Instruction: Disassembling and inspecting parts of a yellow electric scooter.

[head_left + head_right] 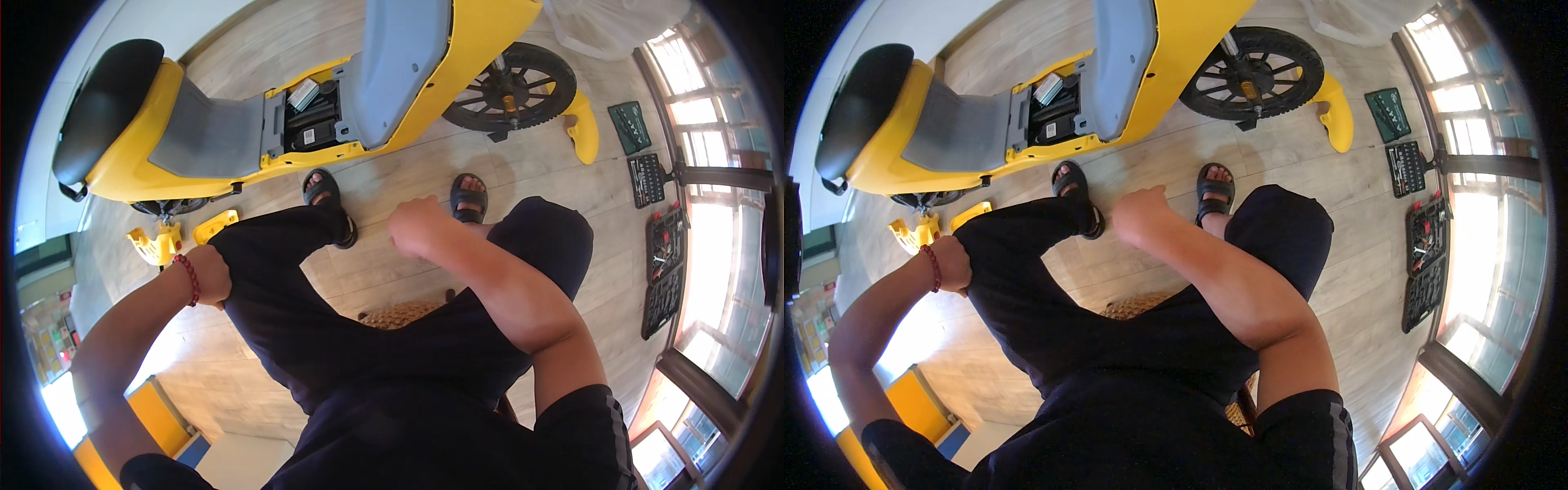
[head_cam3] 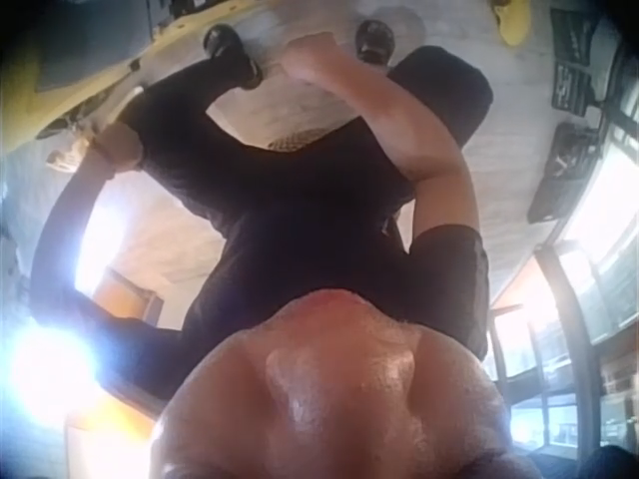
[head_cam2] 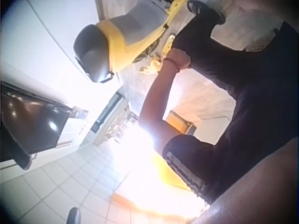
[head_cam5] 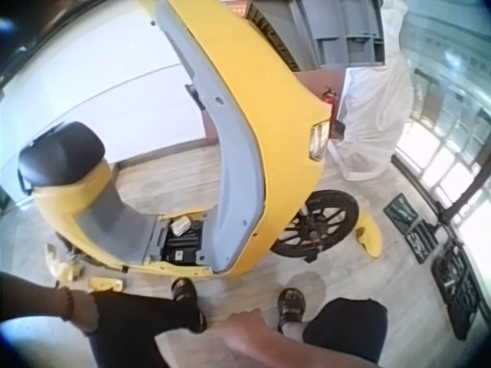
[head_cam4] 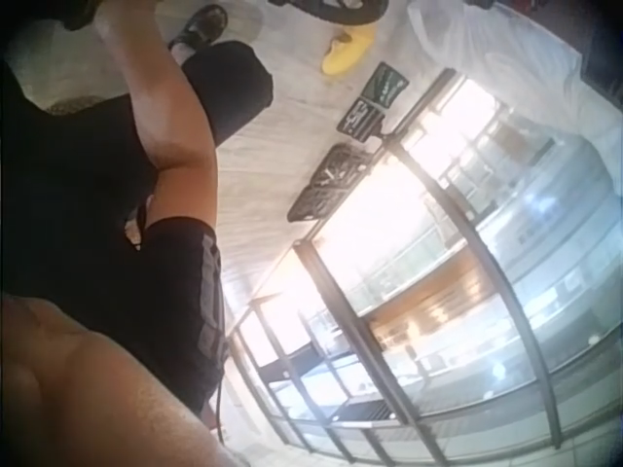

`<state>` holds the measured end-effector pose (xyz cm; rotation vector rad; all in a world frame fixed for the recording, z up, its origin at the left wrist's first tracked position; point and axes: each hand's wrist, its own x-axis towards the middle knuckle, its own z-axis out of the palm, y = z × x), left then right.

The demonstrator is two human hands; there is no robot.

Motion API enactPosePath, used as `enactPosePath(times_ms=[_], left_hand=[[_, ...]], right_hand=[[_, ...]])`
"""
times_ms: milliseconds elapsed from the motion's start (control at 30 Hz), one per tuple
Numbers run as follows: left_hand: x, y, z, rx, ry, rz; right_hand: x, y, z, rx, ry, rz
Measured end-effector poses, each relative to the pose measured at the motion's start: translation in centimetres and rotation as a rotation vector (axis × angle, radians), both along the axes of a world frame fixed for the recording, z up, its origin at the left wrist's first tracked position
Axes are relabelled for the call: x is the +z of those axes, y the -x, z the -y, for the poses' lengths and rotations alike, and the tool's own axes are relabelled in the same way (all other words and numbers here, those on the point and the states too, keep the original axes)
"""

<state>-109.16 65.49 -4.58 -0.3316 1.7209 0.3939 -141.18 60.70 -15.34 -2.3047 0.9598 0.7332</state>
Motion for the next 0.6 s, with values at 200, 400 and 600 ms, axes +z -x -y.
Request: enactPosePath(times_ms=[200,400,600], left_hand=[[0.12,0.13,-0.04,0.006,-0.012,0.005],[0.17,0.09,-0.19,0.009,-0.004,-0.009],[0.51,0.52,0.02,0.025,0.015,0.005]], right_hand=[[0.27,0.02,-0.14,0.002,0.019,-0.006],[0.35,0.14,-0.38,-0.003,0.027,0.007],[0.26,0.28,-0.16,0.002,0.022,0.004]])
